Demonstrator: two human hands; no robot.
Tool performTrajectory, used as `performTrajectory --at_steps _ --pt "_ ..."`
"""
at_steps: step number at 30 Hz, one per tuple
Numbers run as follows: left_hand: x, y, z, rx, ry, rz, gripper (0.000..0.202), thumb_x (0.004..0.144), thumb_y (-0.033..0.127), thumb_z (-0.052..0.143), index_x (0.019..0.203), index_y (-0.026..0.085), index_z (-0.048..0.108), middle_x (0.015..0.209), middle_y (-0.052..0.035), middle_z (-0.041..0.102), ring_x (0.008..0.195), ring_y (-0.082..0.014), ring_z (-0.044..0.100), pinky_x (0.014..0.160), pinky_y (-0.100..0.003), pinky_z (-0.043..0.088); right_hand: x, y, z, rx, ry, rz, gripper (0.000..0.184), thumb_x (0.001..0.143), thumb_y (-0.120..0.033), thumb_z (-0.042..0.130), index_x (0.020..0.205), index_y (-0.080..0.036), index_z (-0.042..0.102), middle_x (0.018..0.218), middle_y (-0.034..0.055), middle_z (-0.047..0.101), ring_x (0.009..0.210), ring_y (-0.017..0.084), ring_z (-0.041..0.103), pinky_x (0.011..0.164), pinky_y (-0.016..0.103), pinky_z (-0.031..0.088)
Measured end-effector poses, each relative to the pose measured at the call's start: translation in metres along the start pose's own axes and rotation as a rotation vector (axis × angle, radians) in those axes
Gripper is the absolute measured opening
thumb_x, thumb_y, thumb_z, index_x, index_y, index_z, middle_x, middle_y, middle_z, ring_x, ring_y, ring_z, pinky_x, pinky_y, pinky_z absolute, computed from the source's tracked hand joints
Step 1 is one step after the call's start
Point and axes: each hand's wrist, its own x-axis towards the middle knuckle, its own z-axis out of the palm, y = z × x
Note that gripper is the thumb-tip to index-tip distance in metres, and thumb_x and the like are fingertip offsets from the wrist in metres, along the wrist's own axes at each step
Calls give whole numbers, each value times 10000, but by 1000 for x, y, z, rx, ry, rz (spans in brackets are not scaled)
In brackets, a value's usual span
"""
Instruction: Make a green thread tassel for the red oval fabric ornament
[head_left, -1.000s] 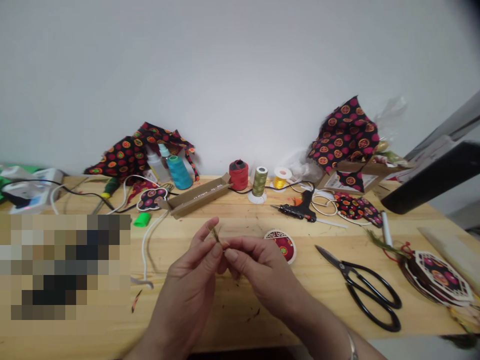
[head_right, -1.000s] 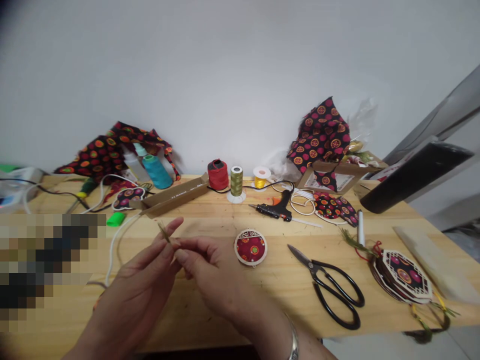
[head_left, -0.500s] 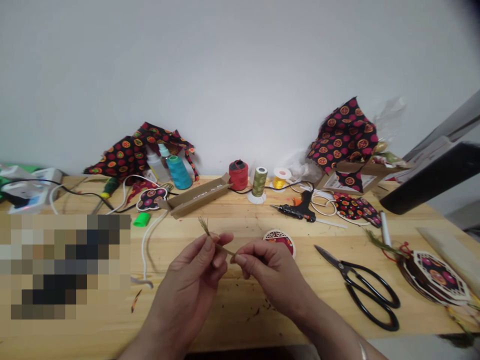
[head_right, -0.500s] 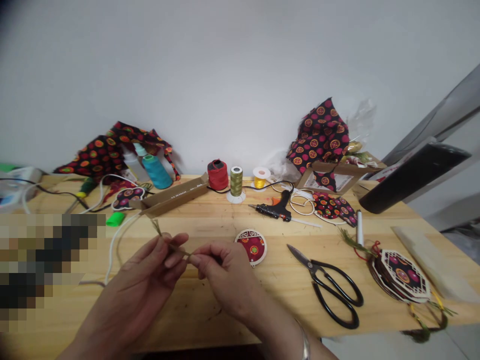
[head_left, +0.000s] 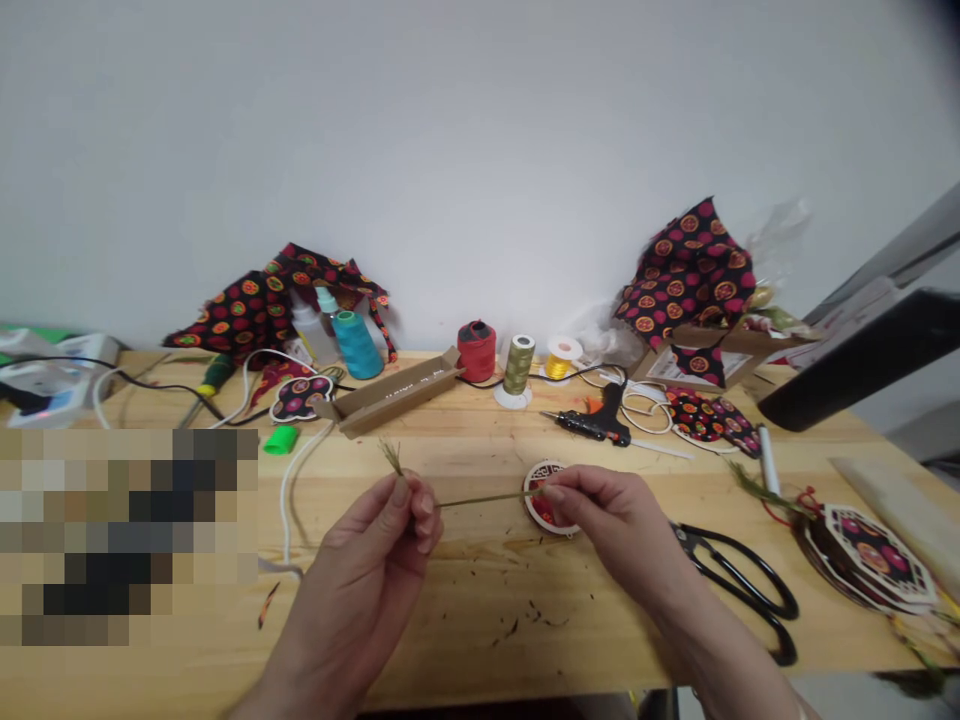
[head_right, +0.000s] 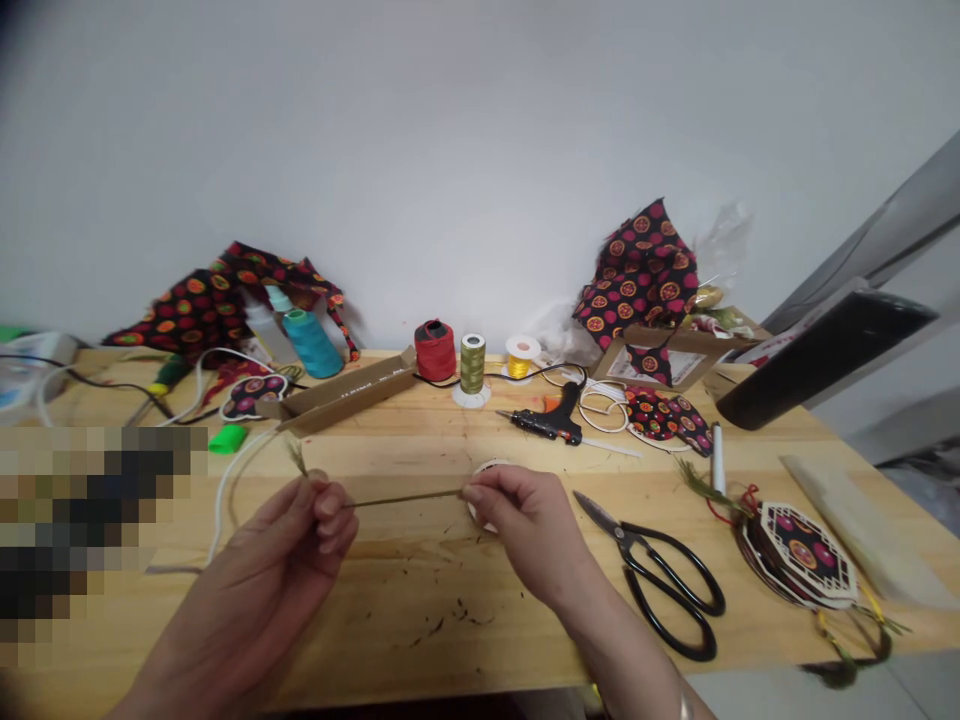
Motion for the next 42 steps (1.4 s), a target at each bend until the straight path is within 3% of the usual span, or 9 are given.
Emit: performTrajectory --at_steps 7,15,21,24,26,30,34,37,42 --pt "-2 -2 -7 33 87 -55 142 585 173 812 664 131 702 611 -9 620 544 -82 504 484 -150 453 -1 -8 -8 -94 32 -74 193 811 -288 568 700 -166 668 598 -8 562 571 112 466 556 232 390" --pt "-7 -2 -21 330 78 -222 237 644 256 775 857 153 754 877 -121 736 496 -72 517 408 -153 359 -6 -42 -16 -329 41 -385 161 844 -221 554 735 -202 670 615 -16 612 570 110 523 549 221 410" --pt "-11 -5 -24 735 -40 -108 238 685 356 711 546 163 705 404 2 551 328 -69 383 353 -178 213 -12 -74 -21 -401 94 -520 151 849 -269 567 744 -241 671 660 6 652 594 145 573 533 254 430" --pt "-12 4 -16 779 44 195 165 659 340 742 564 208 714 490 7 582 481 -124 491 461 -197 368 -16 -85 -20 -415 17 -555 155 854 -272 570 737 -250 670 673 5 658 609 147 588 548 253 442" --pt "-14 11 -7 713 51 369 114 673 329 734 689 218 758 712 -44 693 728 -195 600 692 -224 453 -16 -86 -15 -447 -131 -576 163 864 -239 554 748 -244 668 670 -6 649 612 131 584 575 238 443" --pt "-19 14 8 556 -154 261 225 767 342 645 910 209 759 1059 -104 691 1026 -289 587 915 -336 419 -9 -78 1 -579 -348 -620 194 862 -120 505 779 -206 657 728 -9 655 676 114 577 644 218 420" --pt "-20 6 8 651 -378 46 284 861 352 523 1066 257 696 843 -61 699 819 -230 631 776 -328 475 0 -71 10 -722 -423 -585 247 867 -104 462 706 -177 634 690 11 643 668 128 561 644 242 398" --pt "-21 3 6 798 -399 49 286 879 374 481 995 256 715 605 -6 599 559 -165 537 560 -263 436 3 -69 11 -771 -458 -570 271 866 -92 451 681 -176 630 660 8 634 658 129 558 639 246 387" --pt "-22 0 1 897 -366 55 226 853 369 512 825 251 703 619 8 554 493 -131 422 460 -236 343 5 -63 13 -826 -468 -564 228 843 -72 476 718 -160 645 707 28 658 698 139 569 644 248 377"
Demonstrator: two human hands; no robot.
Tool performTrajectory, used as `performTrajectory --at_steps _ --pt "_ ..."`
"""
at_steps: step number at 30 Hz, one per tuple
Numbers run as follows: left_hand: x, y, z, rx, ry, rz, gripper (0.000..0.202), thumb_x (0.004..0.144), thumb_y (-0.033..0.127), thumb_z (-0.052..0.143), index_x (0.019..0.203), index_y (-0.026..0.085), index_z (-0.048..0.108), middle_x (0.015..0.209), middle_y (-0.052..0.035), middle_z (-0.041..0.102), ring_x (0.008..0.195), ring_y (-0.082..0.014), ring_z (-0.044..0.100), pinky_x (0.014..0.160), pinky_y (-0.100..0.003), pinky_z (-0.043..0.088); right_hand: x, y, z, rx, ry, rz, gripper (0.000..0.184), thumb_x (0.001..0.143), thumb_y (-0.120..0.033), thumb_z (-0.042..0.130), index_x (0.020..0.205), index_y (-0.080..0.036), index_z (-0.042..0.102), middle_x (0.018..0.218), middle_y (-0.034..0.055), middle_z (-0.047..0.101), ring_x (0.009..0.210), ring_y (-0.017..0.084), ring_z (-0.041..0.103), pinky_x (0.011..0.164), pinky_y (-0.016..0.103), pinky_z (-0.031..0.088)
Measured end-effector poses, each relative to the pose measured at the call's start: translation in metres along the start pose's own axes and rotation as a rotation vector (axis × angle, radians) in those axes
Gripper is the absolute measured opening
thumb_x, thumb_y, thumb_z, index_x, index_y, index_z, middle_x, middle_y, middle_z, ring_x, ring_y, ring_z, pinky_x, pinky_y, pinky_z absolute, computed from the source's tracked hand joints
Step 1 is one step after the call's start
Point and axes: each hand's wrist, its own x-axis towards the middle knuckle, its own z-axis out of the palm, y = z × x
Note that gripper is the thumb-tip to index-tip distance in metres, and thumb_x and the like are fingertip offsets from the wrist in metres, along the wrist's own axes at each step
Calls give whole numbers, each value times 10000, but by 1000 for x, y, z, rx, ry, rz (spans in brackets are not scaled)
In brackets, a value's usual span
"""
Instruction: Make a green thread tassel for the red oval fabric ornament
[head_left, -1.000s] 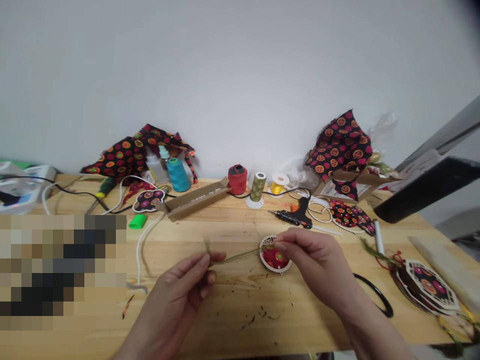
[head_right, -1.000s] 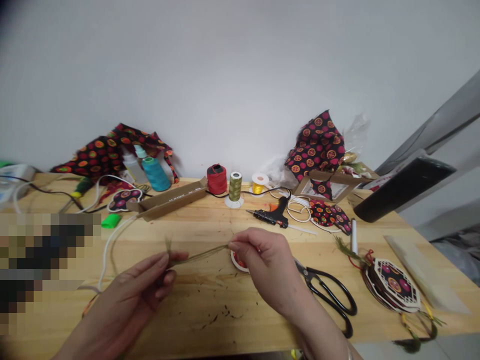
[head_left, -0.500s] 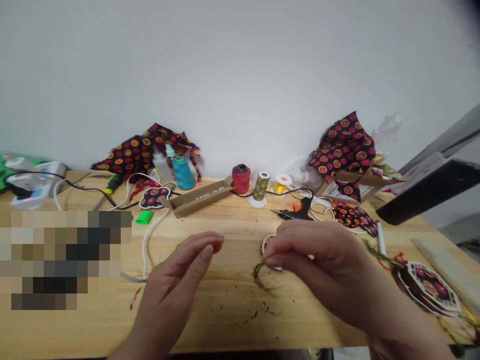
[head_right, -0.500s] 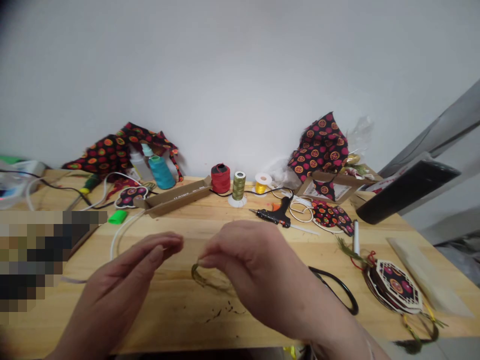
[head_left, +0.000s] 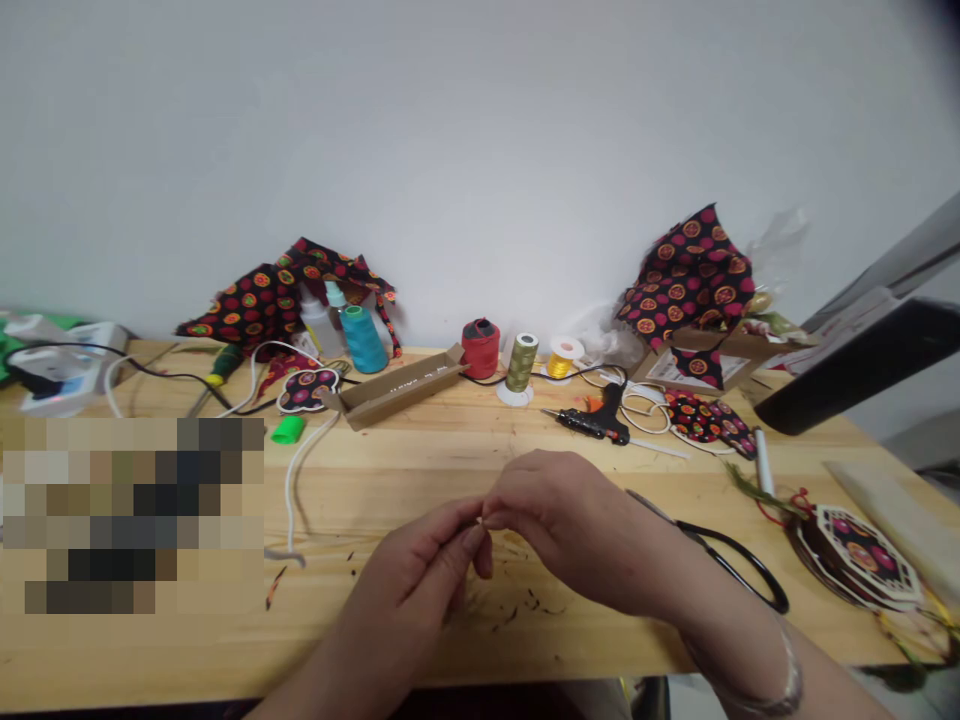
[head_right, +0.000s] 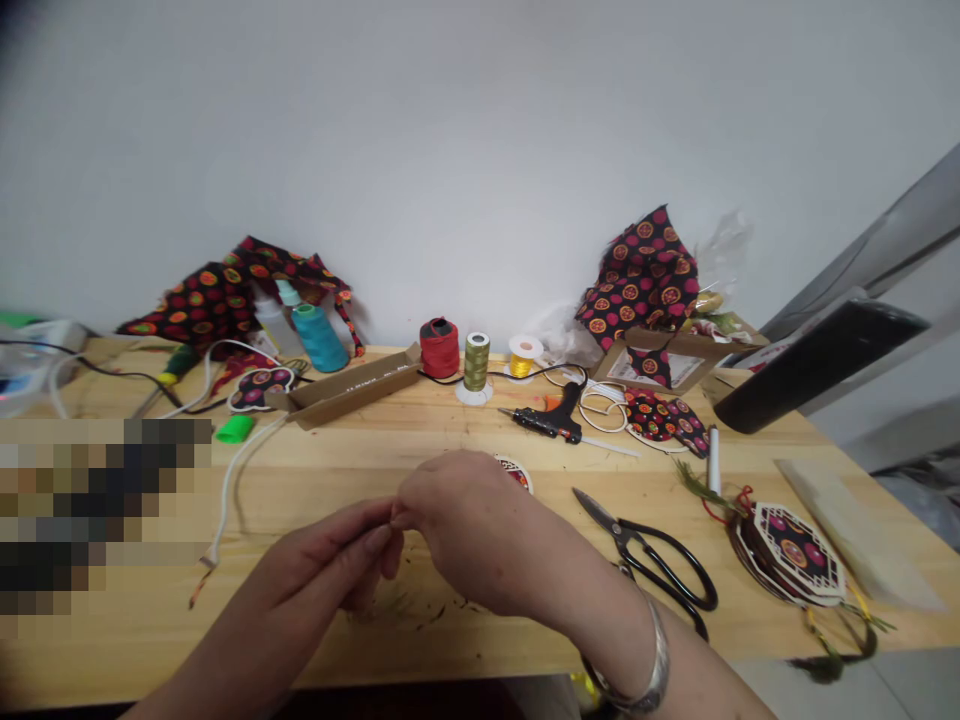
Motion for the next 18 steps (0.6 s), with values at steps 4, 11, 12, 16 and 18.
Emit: performTrajectory --at_steps 4,11,12,16,18 --pt "0 -9 1 -5 4 -61 265 841 380 519 676 224 657 575 11 500 495 -125 383 430 -227 279 1 3 8 -86 -40 7 178 809 -57 496 712 -143 618 718 42 663 688 150 564 611 255 364" --pt "2 -17 2 16 -5 -174 269 829 358 516 645 199 634 576 19 497 517 -119 399 430 -217 248 0 8 6 -114 -64 23 168 817 -67 492 756 -153 623 766 38 668 733 157 570 645 259 378" --pt "2 -17 2 16 1 -186 274 824 356 522 631 195 627 573 19 499 528 -120 406 438 -216 250 0 9 5 -113 -55 28 167 821 -74 493 766 -157 627 773 37 667 736 157 568 650 260 380" --pt "2 -16 2 -56 19 -239 322 804 386 548 567 175 602 514 41 432 481 -95 333 422 -218 202 -1 13 3 -104 0 24 157 846 -99 488 795 -153 626 787 36 662 748 151 560 674 258 385" --pt "2 -16 3 -141 29 -261 306 786 408 571 606 169 631 483 67 362 455 -84 269 415 -220 166 0 16 2 -85 18 21 156 858 -110 485 796 -147 623 788 37 660 748 143 556 679 250 386"
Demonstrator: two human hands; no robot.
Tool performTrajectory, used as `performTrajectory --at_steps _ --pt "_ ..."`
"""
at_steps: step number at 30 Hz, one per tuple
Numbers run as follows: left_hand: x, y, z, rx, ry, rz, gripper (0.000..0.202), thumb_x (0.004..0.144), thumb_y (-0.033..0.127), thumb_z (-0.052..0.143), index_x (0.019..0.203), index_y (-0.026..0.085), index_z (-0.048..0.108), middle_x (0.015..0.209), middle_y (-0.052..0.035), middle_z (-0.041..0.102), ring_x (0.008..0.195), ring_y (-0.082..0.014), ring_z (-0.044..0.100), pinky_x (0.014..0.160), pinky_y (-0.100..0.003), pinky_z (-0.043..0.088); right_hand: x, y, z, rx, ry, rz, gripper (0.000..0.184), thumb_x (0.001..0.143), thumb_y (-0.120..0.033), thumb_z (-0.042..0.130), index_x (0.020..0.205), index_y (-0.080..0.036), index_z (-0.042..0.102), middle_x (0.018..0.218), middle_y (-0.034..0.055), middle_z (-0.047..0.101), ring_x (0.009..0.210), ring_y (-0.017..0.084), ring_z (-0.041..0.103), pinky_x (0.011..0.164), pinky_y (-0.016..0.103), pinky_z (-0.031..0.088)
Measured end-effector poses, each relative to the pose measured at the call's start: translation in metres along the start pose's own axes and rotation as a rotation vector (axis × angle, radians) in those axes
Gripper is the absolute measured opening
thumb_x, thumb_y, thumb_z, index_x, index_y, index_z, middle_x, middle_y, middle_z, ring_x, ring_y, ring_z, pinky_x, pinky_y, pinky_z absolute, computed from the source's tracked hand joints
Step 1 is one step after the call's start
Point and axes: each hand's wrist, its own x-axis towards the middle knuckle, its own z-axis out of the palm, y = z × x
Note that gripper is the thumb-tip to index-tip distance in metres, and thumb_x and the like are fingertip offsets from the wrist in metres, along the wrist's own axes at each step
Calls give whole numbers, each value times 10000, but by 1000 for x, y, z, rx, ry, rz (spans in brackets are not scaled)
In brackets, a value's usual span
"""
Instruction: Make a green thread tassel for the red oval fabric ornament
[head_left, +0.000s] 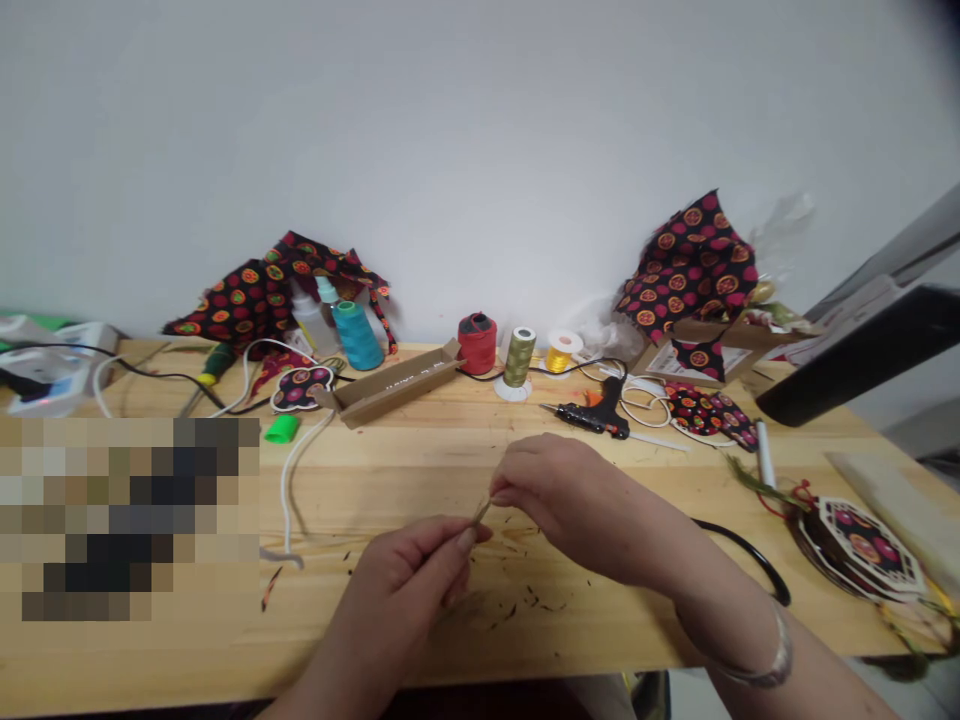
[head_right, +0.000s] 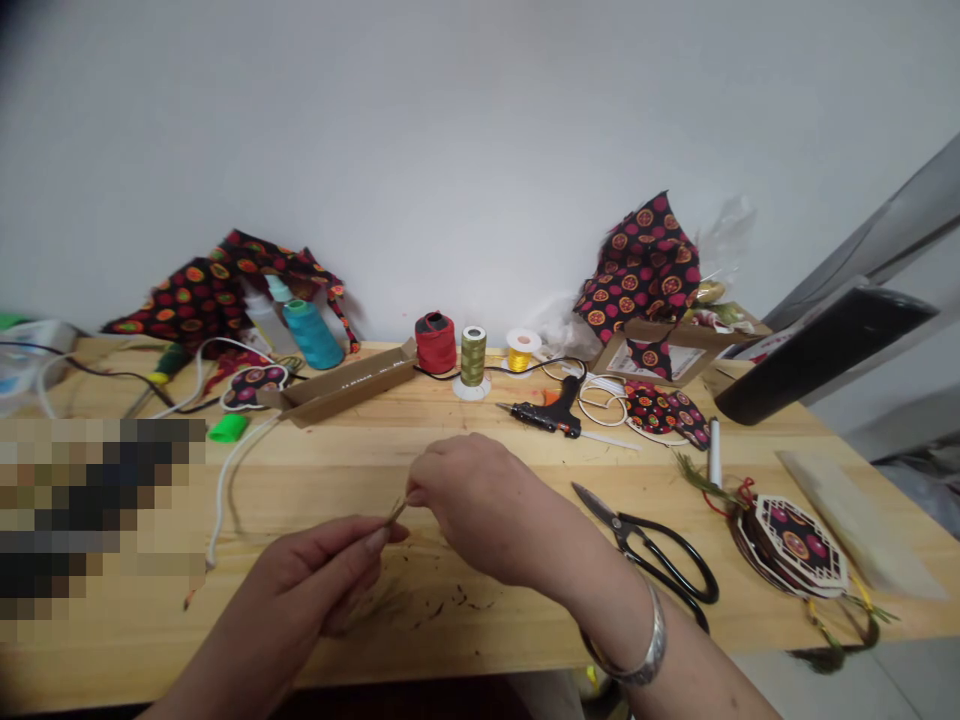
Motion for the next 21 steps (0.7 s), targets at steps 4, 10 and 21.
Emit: performTrajectory --at_steps 4,10,21 --pt "0 -3 0 -113 30 -38 305 749 438 615 777 148 704 459 97 280 445 -78 197 421 -226 118 4 5 -1 30 32 7 176 872 -118 475 776 -136 622 778 42 651 741 137 549 684 245 394" --pt "2 -8 -2 -121 56 -35 345 746 469 621 831 152 725 449 99 283 439 -78 202 423 -232 130 8 9 -2 61 66 0 152 844 -75 505 786 -132 633 789 45 648 776 142 543 712 250 405" --pt "1 -8 -6 -189 149 -68 358 712 464 649 827 136 737 423 103 277 408 -62 197 398 -204 134 9 14 -3 -58 420 34 173 894 -140 464 983 -160 611 1039 86 635 975 202 539 870 359 419"
